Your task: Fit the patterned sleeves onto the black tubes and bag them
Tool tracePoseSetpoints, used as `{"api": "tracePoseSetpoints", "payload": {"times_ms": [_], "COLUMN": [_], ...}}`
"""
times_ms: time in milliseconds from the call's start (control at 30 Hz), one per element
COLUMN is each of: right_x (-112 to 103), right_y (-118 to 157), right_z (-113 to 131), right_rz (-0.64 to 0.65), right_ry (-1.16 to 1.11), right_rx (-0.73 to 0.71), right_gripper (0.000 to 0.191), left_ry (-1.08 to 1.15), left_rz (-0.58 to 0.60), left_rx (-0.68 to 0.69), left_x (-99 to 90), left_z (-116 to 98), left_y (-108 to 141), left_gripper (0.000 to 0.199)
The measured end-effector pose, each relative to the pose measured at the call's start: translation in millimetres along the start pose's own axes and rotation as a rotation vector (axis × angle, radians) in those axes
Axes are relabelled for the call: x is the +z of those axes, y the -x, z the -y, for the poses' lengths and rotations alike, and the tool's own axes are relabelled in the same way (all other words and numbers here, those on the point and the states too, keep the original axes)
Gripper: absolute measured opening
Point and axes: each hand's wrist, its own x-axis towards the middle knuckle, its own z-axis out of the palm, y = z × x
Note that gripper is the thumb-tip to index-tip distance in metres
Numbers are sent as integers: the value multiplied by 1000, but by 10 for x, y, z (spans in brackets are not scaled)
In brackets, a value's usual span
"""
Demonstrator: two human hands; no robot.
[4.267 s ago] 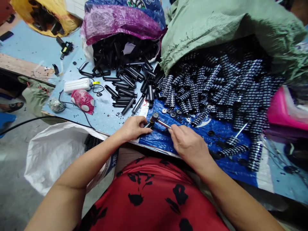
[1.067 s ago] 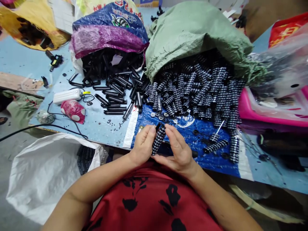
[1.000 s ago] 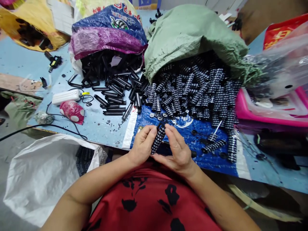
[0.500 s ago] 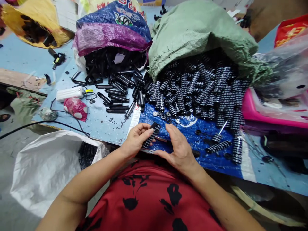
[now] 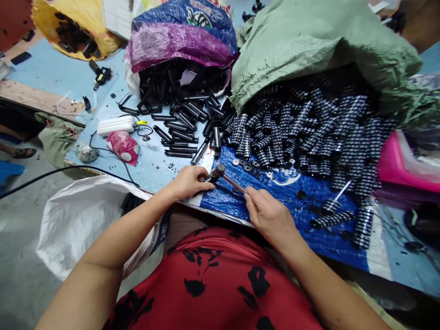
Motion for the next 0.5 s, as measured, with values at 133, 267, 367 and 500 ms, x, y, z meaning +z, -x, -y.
{"api": "tracePoseSetpoints", "payload": {"times_ms": [133, 267, 367, 500], "right_x": [-42, -34, 36, 44], "right_y": [-46, -38, 7, 104], "right_z": [97, 237, 271, 153], "right_rz": [-39, -65, 89, 30], "right_ry": [-88, -202, -110, -182], "right_rx": [-63, -197, -224, -215], "right_gripper": [27, 30, 25, 32], "left_ry": [-7, -22, -77, -260], "left_rz": [92, 190, 187, 73], "left_rx": [7, -1, -14, 32], "left_x": [-87, -177, -141, -29], "left_z": [-9, -45, -79, -150], "left_y": [-118, -214, -257, -223], "left_gripper": [33, 36, 35, 29]}}
